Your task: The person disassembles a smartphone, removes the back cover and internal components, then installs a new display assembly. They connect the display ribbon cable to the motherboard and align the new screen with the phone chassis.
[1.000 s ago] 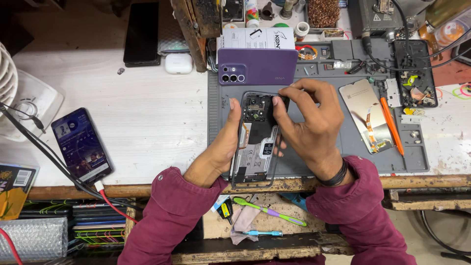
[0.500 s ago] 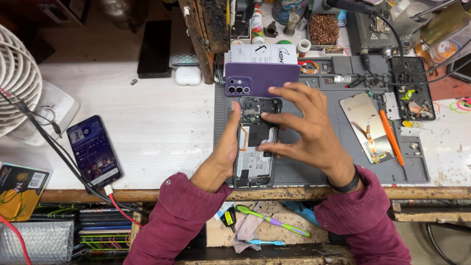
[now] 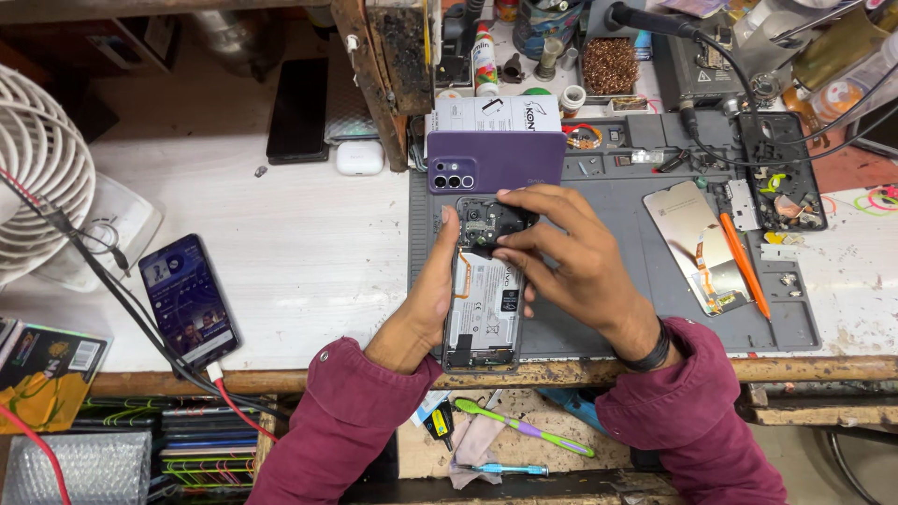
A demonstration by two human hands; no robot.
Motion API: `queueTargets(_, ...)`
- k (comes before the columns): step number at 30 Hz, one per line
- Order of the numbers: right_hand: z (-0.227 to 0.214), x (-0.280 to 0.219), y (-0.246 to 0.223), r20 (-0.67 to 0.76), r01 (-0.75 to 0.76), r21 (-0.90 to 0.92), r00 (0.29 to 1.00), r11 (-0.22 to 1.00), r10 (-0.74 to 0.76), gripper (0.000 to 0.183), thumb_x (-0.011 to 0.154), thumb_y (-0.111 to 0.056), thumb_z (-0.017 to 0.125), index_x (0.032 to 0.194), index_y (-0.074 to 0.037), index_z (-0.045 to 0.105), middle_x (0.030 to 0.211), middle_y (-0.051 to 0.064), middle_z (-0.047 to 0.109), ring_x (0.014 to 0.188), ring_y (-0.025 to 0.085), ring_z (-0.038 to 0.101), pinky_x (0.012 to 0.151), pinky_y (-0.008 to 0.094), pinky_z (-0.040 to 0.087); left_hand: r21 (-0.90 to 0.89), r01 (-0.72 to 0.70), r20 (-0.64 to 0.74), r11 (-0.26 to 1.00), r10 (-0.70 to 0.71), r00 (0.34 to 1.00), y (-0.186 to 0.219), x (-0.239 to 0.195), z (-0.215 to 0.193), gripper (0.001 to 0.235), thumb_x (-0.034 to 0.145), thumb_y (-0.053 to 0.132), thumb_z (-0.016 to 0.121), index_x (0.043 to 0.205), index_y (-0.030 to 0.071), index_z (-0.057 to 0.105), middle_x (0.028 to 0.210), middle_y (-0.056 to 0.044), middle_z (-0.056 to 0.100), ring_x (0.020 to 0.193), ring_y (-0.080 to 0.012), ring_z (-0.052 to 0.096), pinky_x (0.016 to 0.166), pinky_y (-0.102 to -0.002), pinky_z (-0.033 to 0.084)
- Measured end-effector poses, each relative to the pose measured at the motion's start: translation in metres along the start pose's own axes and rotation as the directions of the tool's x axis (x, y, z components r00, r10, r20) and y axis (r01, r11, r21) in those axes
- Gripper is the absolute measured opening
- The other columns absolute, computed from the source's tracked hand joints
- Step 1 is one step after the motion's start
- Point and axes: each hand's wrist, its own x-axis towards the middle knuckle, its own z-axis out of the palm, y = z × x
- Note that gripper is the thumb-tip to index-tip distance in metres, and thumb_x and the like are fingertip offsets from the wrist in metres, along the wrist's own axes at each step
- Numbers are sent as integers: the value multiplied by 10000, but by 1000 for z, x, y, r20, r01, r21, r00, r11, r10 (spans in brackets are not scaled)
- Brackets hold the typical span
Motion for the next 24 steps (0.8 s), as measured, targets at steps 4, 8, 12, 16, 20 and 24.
queueTargets(4,-1,-1,1,24,57,-62,998,996,-55,213,816,-74,844,943,-23,681,1348,128,642,1228,345,623,994,410,541,-16,1,-36,1000,-1,999,-2,-1,-2,920,968,833,274,1159,8,635,947,-180,700,845,-305,732,766,-473,631)
queueTargets(8,0,-1,1,48,63,-90,997,994,-59,216,822,-60,829,945,-18,656,1362,134,638,1244,350,620,1002,419,544,-26,21,-36,999,-22,999,-1,-1,-3,940,951,845,260,1144,5,637,940,-187,702,839,-305,731,768,-458,632)
queueTargets(12,-1,-1,2,61,52,-70,997,996,-48,226,827,-51,823,955,-17,641,1367,144,643,1245,356,625,995,412,549,7,4,-14,1000,-4,1000,0,0,-2,946,968,848,258,1152,-2,630,957,-198,701,848,-309,729,773,-447,626)
queueTargets(16,-1,-1,3,61,39,-58,998,998,-36,239,822,-44,821,957,-14,626,1358,140,658,1236,352,638,993,408,555,-12,0,-32,1000,0,1000,0,0,1,953,968,841,245,1178,-8,625,991,-183,693,860,-311,727,750,-447,628)
queueTargets(20,0,-2,4,64,26,-55,998,998,-22,240,823,-40,819,964,-17,626,1362,136,660,1233,347,641,986,406,558,-1,-21,-27,1000,21,999,1,-1,2,980,946,853,225,1186,-8,628,984,-189,695,858,-315,731,734,-446,634)
queueTargets(24,3,-3,5,46,10,-47,999,999,-7,230,838,-30,812,973,-18,627,1357,133,668,1226,346,649,987,401,558,-9,-65,84,998,65,994,3,-1,2,956,1006,834,235,1259,-2,622,981,-237,710,846,-335,731,727,-442,624)
